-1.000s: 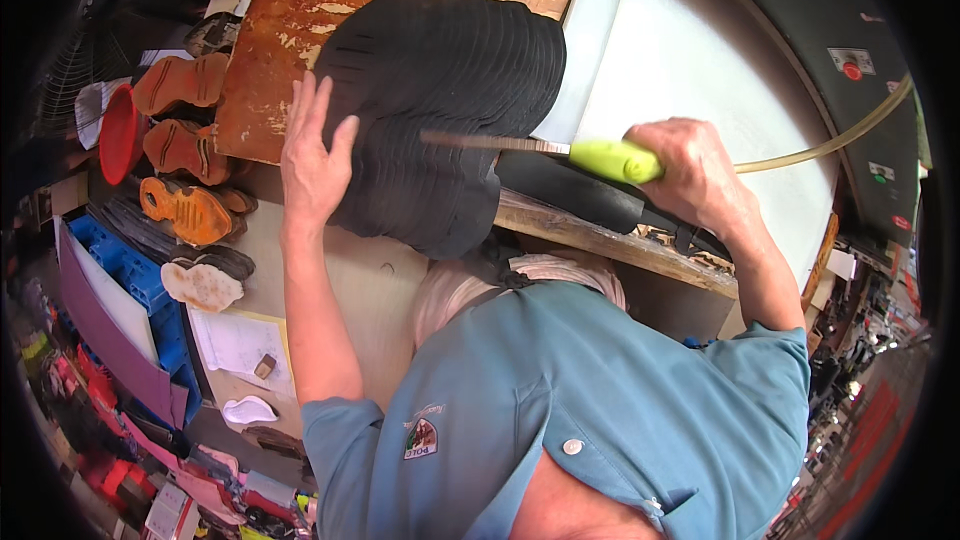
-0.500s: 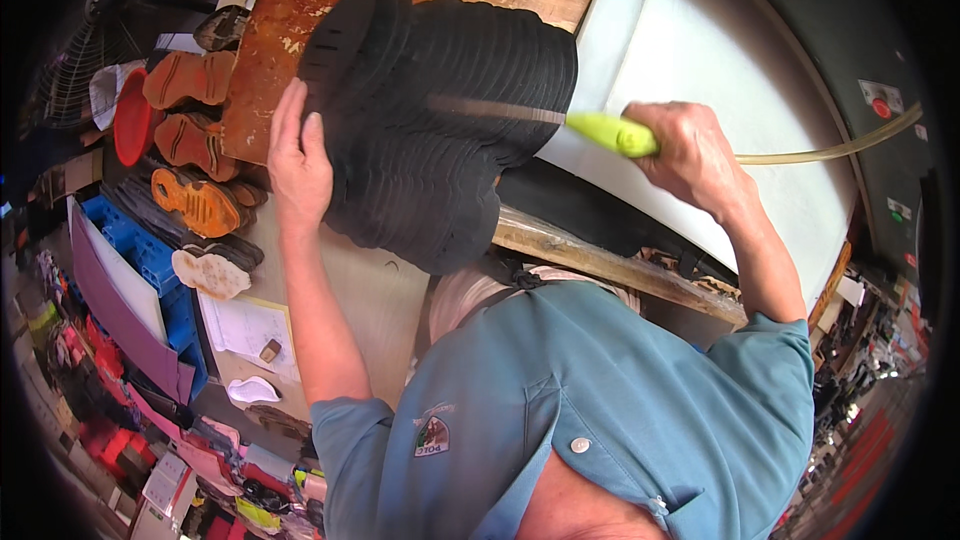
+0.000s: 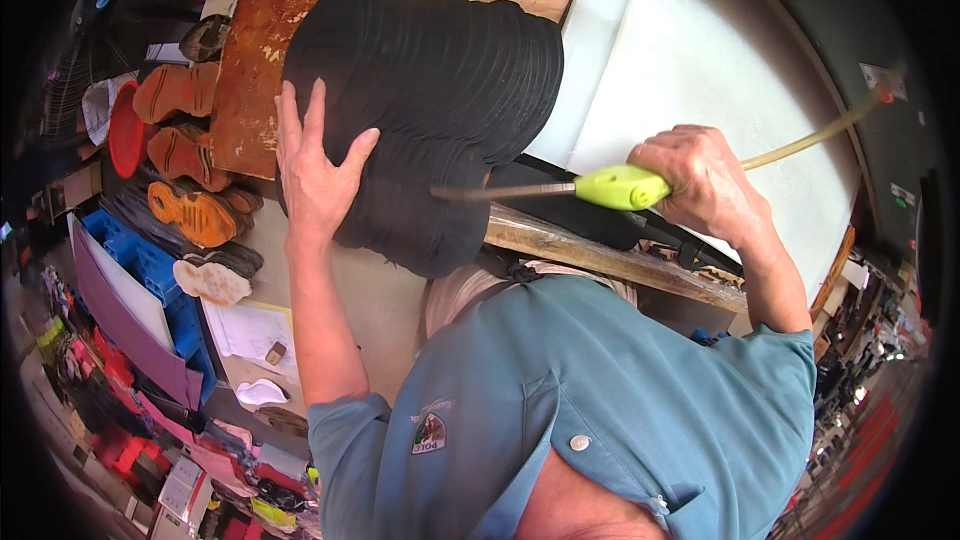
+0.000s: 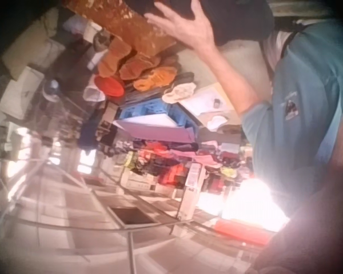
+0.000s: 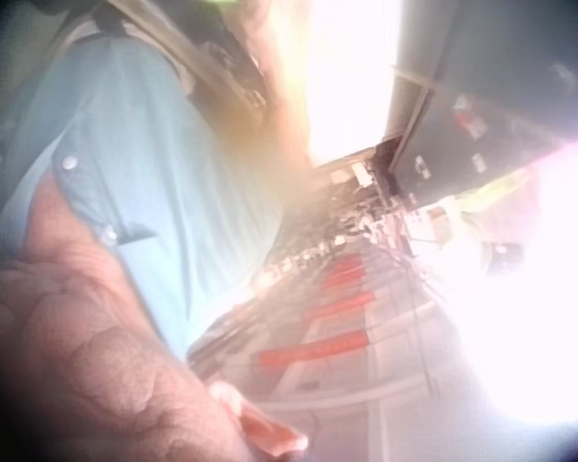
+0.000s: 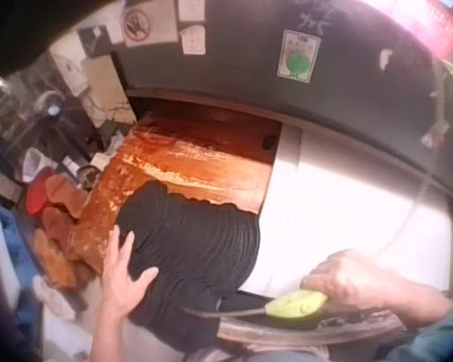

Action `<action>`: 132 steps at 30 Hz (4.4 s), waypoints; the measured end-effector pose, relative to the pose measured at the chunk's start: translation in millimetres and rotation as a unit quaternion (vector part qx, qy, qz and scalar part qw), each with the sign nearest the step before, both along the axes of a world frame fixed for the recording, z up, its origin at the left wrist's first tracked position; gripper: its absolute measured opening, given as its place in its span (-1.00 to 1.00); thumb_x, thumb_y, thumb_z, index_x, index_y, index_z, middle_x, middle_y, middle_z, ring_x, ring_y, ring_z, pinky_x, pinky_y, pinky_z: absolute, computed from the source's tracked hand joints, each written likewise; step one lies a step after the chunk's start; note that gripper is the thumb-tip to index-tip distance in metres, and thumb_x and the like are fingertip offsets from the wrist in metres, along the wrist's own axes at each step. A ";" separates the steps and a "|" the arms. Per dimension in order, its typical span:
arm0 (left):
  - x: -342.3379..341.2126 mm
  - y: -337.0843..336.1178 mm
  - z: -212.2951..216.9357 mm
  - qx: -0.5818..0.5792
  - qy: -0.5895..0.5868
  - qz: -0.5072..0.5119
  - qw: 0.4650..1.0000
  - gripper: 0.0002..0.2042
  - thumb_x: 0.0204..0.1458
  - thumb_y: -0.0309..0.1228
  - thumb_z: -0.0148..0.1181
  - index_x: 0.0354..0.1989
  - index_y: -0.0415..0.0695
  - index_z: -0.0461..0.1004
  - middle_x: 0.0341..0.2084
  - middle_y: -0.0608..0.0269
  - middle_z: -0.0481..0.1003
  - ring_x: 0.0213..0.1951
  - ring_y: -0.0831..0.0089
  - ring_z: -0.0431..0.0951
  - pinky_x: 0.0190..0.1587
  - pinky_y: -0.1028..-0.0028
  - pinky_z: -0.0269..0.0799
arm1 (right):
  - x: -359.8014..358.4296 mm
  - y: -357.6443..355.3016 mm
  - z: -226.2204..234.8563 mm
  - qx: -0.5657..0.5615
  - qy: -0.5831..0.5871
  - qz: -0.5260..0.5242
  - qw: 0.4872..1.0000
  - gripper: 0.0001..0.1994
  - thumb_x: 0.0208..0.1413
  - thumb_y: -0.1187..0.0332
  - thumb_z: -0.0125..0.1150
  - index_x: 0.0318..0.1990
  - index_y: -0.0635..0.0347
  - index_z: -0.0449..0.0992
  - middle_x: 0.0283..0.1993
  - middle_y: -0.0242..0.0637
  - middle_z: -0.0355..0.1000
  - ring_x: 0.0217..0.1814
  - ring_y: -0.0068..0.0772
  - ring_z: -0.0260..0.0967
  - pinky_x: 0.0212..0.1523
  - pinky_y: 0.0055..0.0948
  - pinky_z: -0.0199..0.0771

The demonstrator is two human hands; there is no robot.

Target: The person uses a handheld air blower to clean the grooves of multiple black shoe soles. They hold each sole, direct the nozzle into the tread, rotate the sole to reach different areas, and place the cleaned soles on a nearby table.

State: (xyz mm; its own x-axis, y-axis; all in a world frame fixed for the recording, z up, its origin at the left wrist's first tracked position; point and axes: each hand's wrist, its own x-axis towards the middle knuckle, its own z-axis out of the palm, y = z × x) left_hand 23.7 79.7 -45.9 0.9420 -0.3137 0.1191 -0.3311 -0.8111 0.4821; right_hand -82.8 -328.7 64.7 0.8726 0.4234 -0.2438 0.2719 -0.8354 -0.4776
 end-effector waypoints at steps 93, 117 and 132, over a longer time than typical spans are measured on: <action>0.2 -11.2 18.5 0.064 0.008 -0.021 0.998 0.16 -0.01 0.29 0.47 0.68 0.06 -0.04 0.62 -0.33 -0.09 0.57 -0.54 -0.13 0.56 -0.29 -0.11 | -46.9 -9.2 -6.5 0.002 -0.016 -0.205 0.979 -0.84 0.13 0.41 0.48 -0.33 0.26 0.59 -0.48 -0.01 0.50 -0.44 0.09 0.50 -0.36 -0.13 0.49; -1.4 -7.8 7.7 0.105 -0.057 -0.041 0.992 -0.10 0.15 -0.12 0.44 0.64 0.12 0.09 0.61 -0.28 -0.03 0.53 -0.59 -0.02 0.53 -0.25 0.02 | -29.2 -1.9 -7.8 0.006 -0.006 -0.197 0.980 -0.86 0.12 0.38 0.44 -0.22 0.22 0.66 -0.39 0.05 0.59 -0.30 0.21 0.57 -0.25 0.02 0.57; -2.9 -10.2 7.5 0.141 -0.058 -0.042 0.987 0.07 0.04 0.15 0.50 0.67 0.11 0.01 0.60 -0.36 -0.06 0.54 -0.59 -0.05 0.54 -0.27 -0.03 | -58.1 -17.6 3.6 0.049 0.041 -0.137 0.988 -0.85 0.03 0.39 0.48 -0.27 0.20 0.65 -0.39 0.02 0.57 -0.34 0.17 0.56 -0.28 -0.04 0.56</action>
State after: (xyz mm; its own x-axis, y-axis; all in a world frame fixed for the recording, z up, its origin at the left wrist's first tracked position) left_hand 20.7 69.6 -38.4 0.8963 -0.4264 0.1221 -0.4429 -0.8751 0.1951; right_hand -141.0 -346.3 68.3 0.9367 0.1981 -0.2887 -0.0021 -0.8215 -0.5703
